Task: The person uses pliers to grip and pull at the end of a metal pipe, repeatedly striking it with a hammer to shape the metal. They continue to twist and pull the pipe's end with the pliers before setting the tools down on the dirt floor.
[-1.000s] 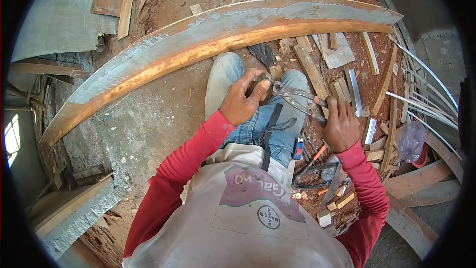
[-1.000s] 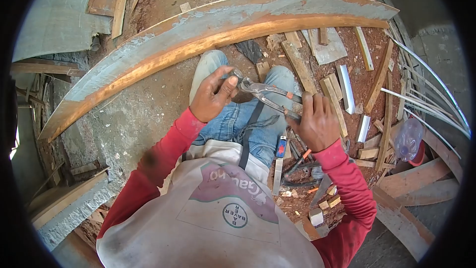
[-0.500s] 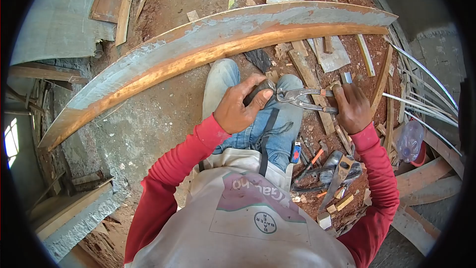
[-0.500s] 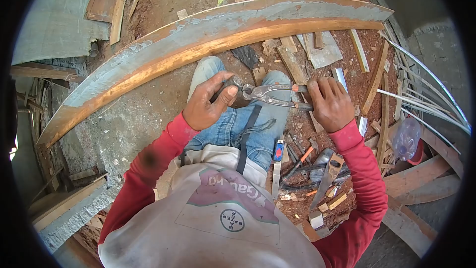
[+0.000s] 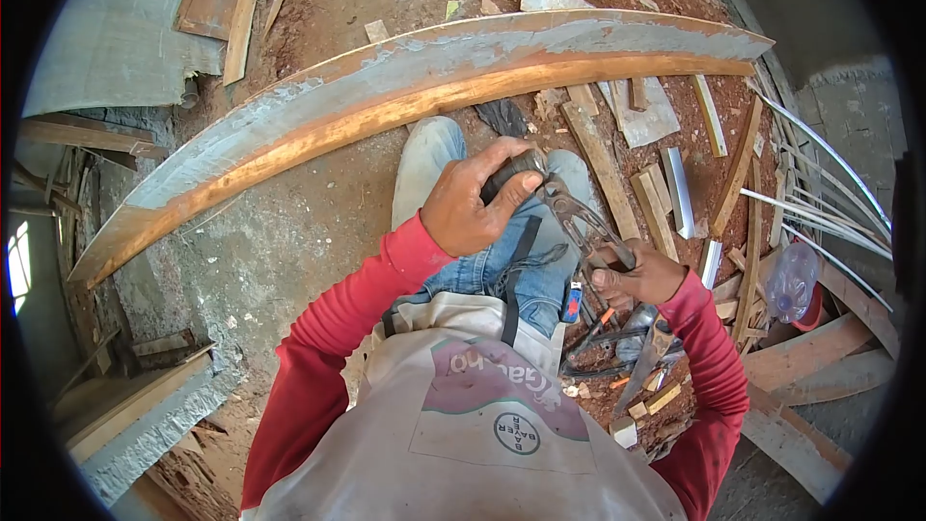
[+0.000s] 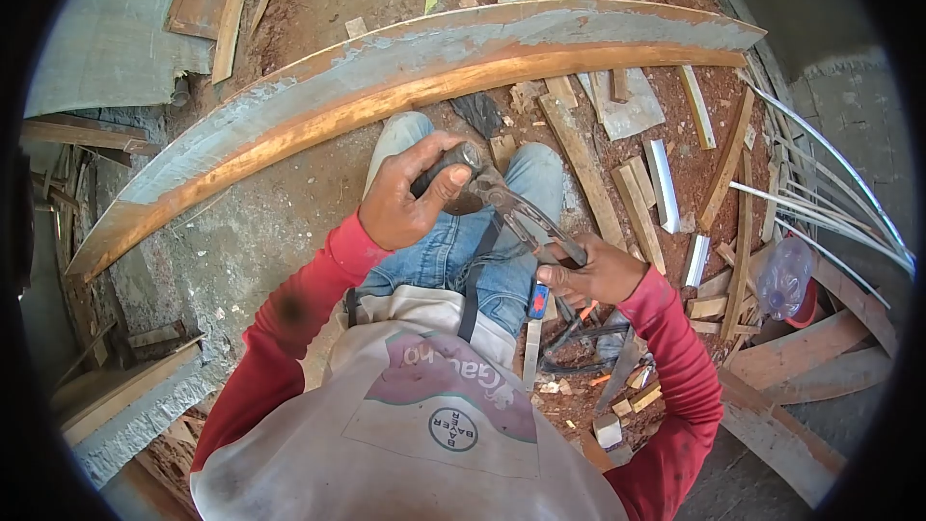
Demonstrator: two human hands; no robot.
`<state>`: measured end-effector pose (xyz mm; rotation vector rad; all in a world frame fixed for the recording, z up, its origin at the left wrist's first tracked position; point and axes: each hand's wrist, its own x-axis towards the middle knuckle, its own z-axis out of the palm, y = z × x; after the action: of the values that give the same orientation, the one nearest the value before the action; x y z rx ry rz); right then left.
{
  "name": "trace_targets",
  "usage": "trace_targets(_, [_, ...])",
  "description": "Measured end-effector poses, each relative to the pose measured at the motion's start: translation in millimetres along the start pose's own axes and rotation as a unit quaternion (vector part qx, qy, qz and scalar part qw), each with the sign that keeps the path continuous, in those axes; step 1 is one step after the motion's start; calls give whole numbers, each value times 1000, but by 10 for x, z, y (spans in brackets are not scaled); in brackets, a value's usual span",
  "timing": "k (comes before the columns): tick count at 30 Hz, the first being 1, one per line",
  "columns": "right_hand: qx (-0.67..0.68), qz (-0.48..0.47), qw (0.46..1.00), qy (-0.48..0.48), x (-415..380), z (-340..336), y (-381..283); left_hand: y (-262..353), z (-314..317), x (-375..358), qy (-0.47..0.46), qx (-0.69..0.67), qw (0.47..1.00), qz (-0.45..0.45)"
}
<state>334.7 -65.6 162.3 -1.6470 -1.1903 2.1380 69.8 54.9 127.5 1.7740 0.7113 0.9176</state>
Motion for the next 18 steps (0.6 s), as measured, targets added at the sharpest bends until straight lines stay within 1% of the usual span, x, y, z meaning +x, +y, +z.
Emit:
trace_targets(1, [97,3,995,-29,25,51,5,-32,20,-1,-1,-1,1000,0])
trace_targets(2, [191,5,980,-58,51,93,10,-66,36,8,1,-30,999,-24])
trace_targets(3, [177,-18,982,-66,82,137,23,-96,43,17,3,-58,997,-47])
trace_targets(4, [174,-20,982,-66,75,171,-5,-123,38,19,5,-57,997,-44])
trace_targets(6, [90,-42,995,-4,17,262,-103,-159,28,-24,17,-31,999,-35])
trace_targets(7, [104,-43,994,-8,4,283,-120,-172,21,-38,17,-30,999,-36])
trace_targets(8, [105,-43,993,-10,16,314,-107,-181,20,-58,16,-56,997,-43])
trace_targets(10, [137,-35,990,12,54,396,-80,-164,28,-79,13,-84,995,-52])
trace_targets(12, [147,-44,988,16,123,486,-64,-113,41,-64,35,-147,983,-100])
trace_targets(14, [185,-71,980,29,223,539,5,-164,64,-70,52,-145,984,-93])
trace_targets(16, [177,-80,980,36,280,606,22,-171,70,-97,68,-146,983,-89])
trace_targets(18, [184,-83,978,60,318,667,-10,-149,63,-95,94,-158,975,-125])
